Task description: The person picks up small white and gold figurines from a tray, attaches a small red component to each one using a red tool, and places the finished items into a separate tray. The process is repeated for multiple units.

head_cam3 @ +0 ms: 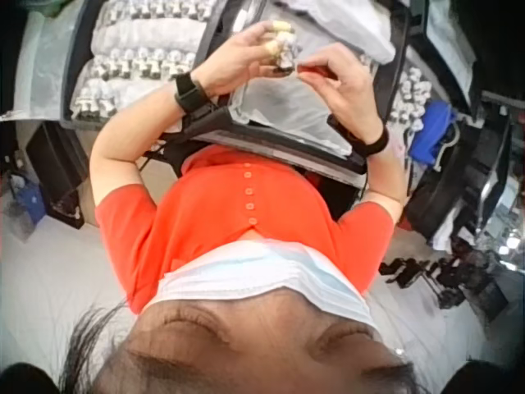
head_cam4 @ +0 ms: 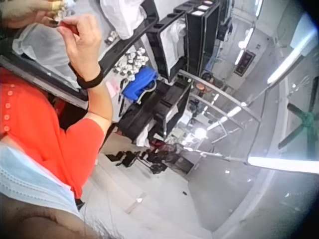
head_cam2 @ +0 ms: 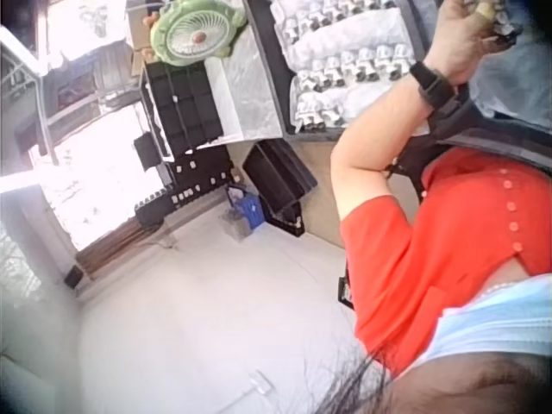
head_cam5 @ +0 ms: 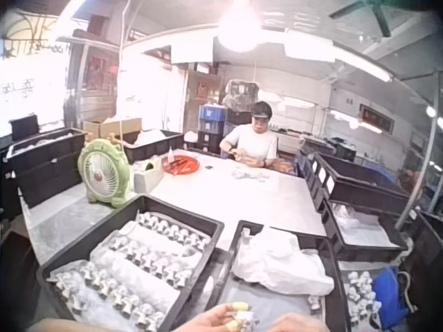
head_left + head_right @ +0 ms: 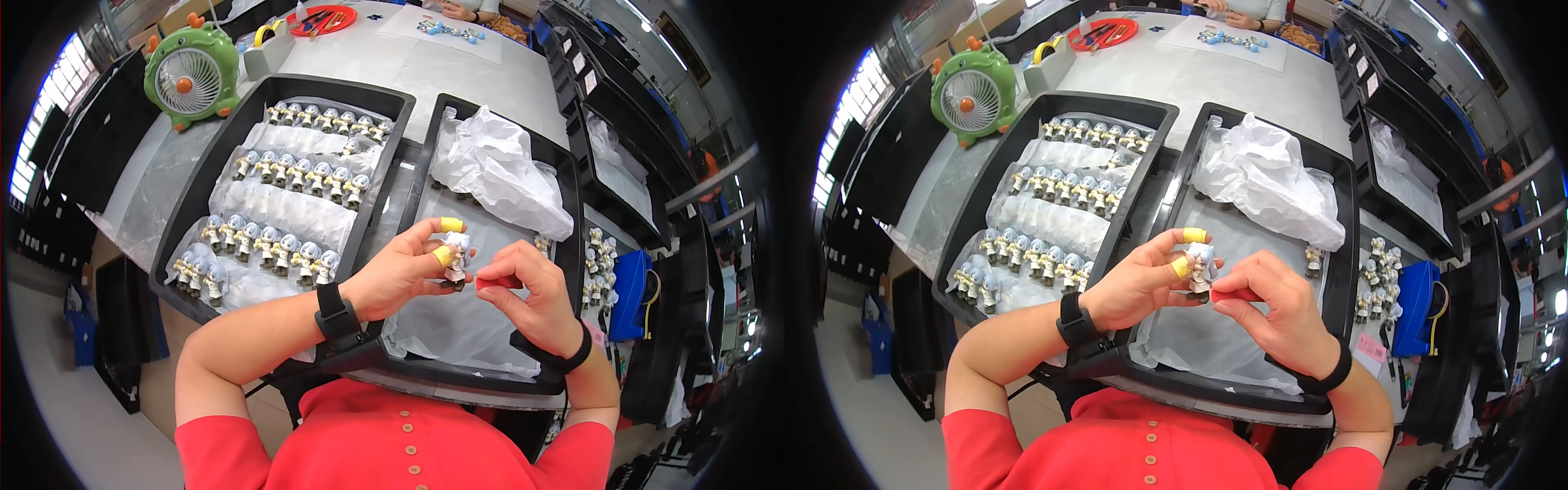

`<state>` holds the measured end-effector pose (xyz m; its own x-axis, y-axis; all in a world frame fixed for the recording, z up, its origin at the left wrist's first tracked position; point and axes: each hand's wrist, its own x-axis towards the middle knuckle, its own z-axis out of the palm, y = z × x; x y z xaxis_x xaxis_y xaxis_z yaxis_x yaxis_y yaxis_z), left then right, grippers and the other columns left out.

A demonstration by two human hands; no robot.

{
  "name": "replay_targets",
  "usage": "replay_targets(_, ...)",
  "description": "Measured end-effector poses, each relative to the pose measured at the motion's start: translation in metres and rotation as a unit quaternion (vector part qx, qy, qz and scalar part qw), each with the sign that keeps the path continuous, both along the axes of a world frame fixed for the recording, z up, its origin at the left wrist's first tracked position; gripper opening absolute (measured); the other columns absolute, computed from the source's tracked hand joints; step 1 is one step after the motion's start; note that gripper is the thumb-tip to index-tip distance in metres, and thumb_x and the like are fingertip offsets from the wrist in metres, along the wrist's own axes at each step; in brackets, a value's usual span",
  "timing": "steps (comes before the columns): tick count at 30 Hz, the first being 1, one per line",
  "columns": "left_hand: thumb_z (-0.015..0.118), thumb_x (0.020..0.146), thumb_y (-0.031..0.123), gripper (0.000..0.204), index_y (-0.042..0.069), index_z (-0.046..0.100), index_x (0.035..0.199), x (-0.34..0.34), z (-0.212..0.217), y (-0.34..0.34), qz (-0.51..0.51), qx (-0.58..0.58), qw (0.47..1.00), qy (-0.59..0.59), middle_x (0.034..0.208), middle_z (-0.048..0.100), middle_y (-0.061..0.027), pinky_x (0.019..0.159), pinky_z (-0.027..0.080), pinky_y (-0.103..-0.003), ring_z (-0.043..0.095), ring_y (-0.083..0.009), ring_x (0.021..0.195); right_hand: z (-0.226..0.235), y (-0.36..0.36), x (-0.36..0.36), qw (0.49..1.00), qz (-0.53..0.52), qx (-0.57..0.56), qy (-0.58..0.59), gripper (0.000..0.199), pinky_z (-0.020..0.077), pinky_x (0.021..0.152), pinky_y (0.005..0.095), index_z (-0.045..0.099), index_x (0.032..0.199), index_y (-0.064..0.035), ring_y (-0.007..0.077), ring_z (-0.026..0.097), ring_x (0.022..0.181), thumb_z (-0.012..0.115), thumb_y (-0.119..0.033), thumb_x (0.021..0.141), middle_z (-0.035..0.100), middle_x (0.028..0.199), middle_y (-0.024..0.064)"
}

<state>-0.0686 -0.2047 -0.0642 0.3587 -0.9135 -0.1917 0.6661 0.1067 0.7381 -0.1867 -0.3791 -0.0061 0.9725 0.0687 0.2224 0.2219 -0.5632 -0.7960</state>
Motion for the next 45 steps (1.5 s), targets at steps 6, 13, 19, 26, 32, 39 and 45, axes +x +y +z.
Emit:
replay_targets(6,0.056,0.094,0.019,0.043,0.015,0.04,0.133,0.001,-0.002,0.001,-0.003,0.004,0.999,0.032,0.114,0.059,-0.0043,0.088,0.048,-0.036,0.057,-0.0145,0.103,-0.018,0.0,0.009,0.999,-0.028,0.034,0.022,0.016,0.054,0.07,0.0256,0.065,0.093,0.0,0.0165,0.064,0.08,0.069,0.003,0.077,0.059,0.092,0.0096)
replay_targets(13,0.054,0.095,0.019,0.04,0.012,0.039,0.131,0.001,-0.003,0.001,-0.006,0.018,0.999,0.041,0.116,0.056,-0.0047,0.089,0.048,-0.037,0.056,-0.0141,0.104,-0.02,0.003,0.005,0.997,-0.037,-0.06,0.002,0.014,0.0516,0.063,0.0256,0.066,0.087,-0.0019,0.017,0.063,0.073,0.072,0.002,0.075,0.061,0.083,0.0083)
replay_targets(19,0.053,0.095,0.018,0.038,0.011,0.039,0.13,0.0,0.0,0.0,-0.009,0.038,0.999,0.029,0.116,0.055,-0.0052,0.088,0.049,-0.036,0.055,-0.0148,0.105,-0.029,0.006,0.006,0.987,-0.03,-0.138,-0.071,0.017,0.0493,0.058,0.0281,0.066,0.085,-0.0029,0.0191,0.061,0.068,0.074,0.003,0.071,0.06,0.08,0.0074)
replay_targets(26,0.052,0.096,0.016,0.037,0.01,0.039,0.13,-0.001,-0.002,-0.001,-0.007,0.032,0.999,0.022,0.113,0.054,-0.0052,0.088,0.049,-0.034,0.055,-0.0143,0.104,-0.023,0.005,0.005,0.98,-0.047,-0.173,-0.089,0.019,0.0479,0.056,0.0293,0.065,0.084,-0.0027,0.0214,0.06,0.067,0.073,0.005,0.068,0.06,0.079,0.0075)
replay_targets(32,0.051,0.096,0.016,0.036,0.01,0.039,0.129,-0.002,-0.001,-0.002,-0.007,0.046,0.999,0.009,0.112,0.054,-0.0051,0.088,0.05,-0.034,0.055,-0.0141,0.102,-0.023,0.009,0.006,0.98,-0.027,-0.18,-0.076,0.018,0.0474,0.056,0.0288,0.065,0.083,-0.0024,0.0215,0.06,0.065,0.073,0.004,0.068,0.061,0.077,0.0073)
replay_targets(39,0.051,0.096,0.016,0.035,0.01,0.04,0.129,-0.003,-0.001,-0.002,-0.007,0.05,0.999,-0.001,0.111,0.054,-0.0052,0.088,0.05,-0.033,0.055,-0.0136,0.102,-0.026,0.011,0.005,0.983,-0.023,-0.167,-0.078,0.019,0.0469,0.055,0.0291,0.065,0.083,-0.0027,0.0215,0.059,0.065,0.074,0.004,0.068,0.06,0.076,0.0069)
replay_targets(45,0.051,0.096,0.015,0.034,0.01,0.041,0.128,-0.004,-0.002,-0.003,-0.007,0.048,0.999,-0.001,0.109,0.055,-0.0047,0.086,0.051,-0.033,0.055,-0.0128,0.101,-0.026,0.011,0.002,0.981,-0.031,-0.17,-0.091,0.019,0.0469,0.056,0.0295,0.066,0.083,-0.0029,0.0218,0.059,0.065,0.073,0.005,0.068,0.06,0.076,0.0072)
